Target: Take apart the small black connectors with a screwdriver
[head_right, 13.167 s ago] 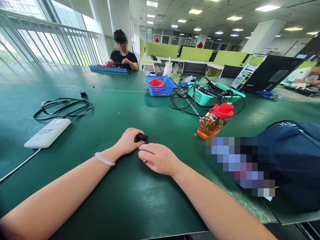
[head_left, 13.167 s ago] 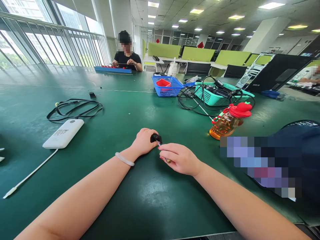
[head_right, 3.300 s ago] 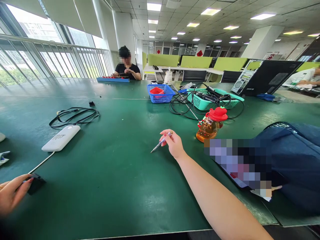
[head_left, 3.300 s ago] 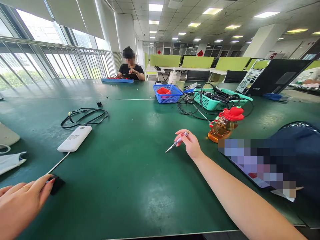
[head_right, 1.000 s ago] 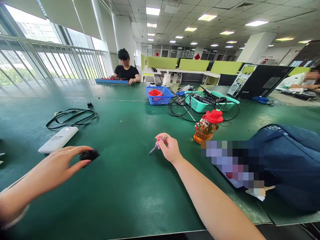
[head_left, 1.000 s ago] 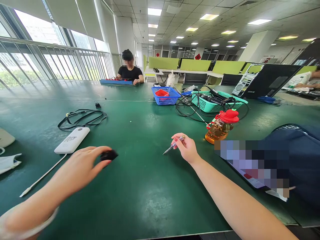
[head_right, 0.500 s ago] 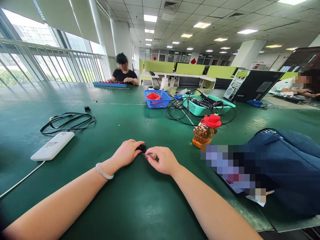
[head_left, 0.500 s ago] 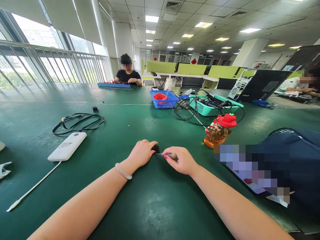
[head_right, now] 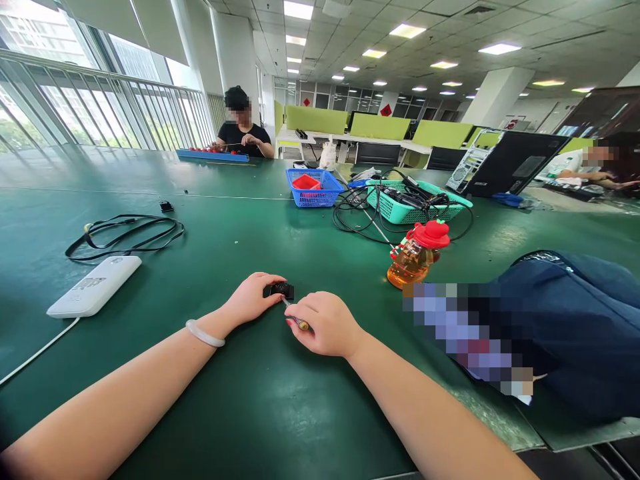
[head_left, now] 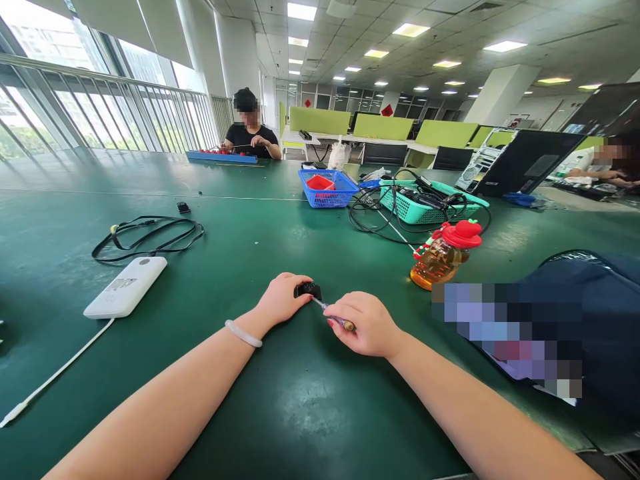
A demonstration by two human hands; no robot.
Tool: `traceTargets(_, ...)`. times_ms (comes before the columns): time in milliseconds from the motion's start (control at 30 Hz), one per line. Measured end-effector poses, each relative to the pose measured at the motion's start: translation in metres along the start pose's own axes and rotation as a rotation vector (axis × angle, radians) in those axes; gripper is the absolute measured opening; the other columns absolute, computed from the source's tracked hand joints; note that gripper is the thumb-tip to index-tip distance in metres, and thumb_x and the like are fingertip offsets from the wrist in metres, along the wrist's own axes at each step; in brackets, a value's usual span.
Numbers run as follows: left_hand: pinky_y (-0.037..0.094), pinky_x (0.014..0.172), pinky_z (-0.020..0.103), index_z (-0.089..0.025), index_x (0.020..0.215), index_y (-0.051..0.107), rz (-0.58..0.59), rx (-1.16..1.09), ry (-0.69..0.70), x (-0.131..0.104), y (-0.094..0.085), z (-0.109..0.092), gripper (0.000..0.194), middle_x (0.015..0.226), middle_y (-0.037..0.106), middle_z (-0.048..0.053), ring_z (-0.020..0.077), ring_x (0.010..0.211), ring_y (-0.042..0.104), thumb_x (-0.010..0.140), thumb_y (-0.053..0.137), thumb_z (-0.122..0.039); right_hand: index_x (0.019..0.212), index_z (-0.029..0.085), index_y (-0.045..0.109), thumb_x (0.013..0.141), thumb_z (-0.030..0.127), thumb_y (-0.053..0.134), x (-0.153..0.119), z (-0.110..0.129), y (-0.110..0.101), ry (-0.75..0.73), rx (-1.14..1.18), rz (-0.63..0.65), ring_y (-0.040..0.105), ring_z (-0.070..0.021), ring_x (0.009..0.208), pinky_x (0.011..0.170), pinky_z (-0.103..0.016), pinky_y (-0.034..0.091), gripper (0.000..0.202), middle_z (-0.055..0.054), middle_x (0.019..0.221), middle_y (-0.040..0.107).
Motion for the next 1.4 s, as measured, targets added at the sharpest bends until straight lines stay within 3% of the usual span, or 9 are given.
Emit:
traceTargets(367,0.044,0.106,0.042,-0.025,0.119,0.066,0.01,0.008,0.014,0.0,-0.001,0.0,0.038,0.12,0.07,0.005,0.0257,0.119,0.056,0.083,0.063,-0.033,0.095,0.022,0.064,0.089,0.02,0.055,-0.001,-0.001,-0.002,-0.051,-0.072,0.05,0.059,-0.0153,0.064,0.061,-0.029,0.042,0.011,-0.002,0.075,0.069)
traceTargets(567,0.043,0.107,0.041,-0.026,0.121,0.066,0.006,0.01,-0.007,0.0,0.0,0.001,0.039,0.12,0.069,0.005,0.0256,0.119,0.056,0.082,0.063,-0.031,0.09,0.021,0.065,0.092,0.024,0.052,0.0,0.001,0.002,-0.127,-0.105,0.228,0.056,-0.0141,0.062,0.06,-0.029,0.039,0.014,-0.002,0.071,0.066)
traceTargets(767,0.044,0.106,0.04,-0.026,0.122,0.065,0.006,0.018,-0.014,0.002,0.001,0.003,0.04,0.12,0.068,0.006,0.0253,0.119,0.056,0.083,0.062,-0.031,0.09,0.022,0.065,0.089,0.025,0.058,-0.004,-0.002,0.007,-0.076,-0.005,0.308,0.059,-0.0146,0.065,0.061,-0.028,0.04,0.008,-0.002,0.077,0.068)
traceTargets(900,0.044,0.106,0.04,-0.026,0.122,0.065,-0.001,0.028,-0.015,0.002,0.001,0.004,0.04,0.12,0.069,0.006,0.0256,0.119,0.056,0.083,0.062,-0.032,0.09,0.023,0.065,0.089,0.022,0.055,-0.004,-0.006,0.006,0.057,0.041,0.263,0.059,-0.0144,0.064,0.062,-0.027,0.042,0.01,-0.002,0.077,0.069)
traceTargets(1067,0.044,0.106,0.04,-0.026,0.12,0.066,0.005,0.021,-0.003,0.001,-0.001,0.002,0.037,0.119,0.069,0.005,0.0259,0.118,0.056,0.084,0.062,-0.035,0.09,0.024,0.066,0.087,0.025,0.057,-0.004,-0.018,0.004,0.446,0.274,0.045,0.064,-0.0152,0.07,0.067,-0.027,0.049,0.009,-0.001,0.083,0.071)
traceTargets(1167,0.045,0.104,0.041,-0.026,0.119,0.066,0.004,0.024,0.004,0.001,-0.001,0.001,0.036,0.119,0.07,0.005,0.0261,0.117,0.057,0.084,0.062,-0.035,0.087,0.024,0.066,0.086,0.03,0.058,-0.006,-0.024,0.005,0.619,0.367,-0.026,0.061,-0.0151,0.064,0.063,-0.027,0.048,0.01,0.0,0.076,0.069)
traceTargets(1400,0.045,0.103,0.04,-0.026,0.118,0.066,0.003,0.019,0.014,0.001,-0.001,0.0,0.035,0.118,0.07,0.005,0.0261,0.116,0.057,0.084,0.063,-0.034,0.084,0.022,0.067,0.084,0.032,0.06,-0.007,-0.027,0.007,0.747,0.468,-0.077,0.056,-0.0138,0.057,0.059,-0.028,0.045,0.013,0.0,0.066,0.063)
Point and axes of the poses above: each hand's wrist, its own x-axis towards the middle knuckle, its own y-axis out of the palm, z = x × y, the point moved 1 cm from there along x, towards the middle knuckle
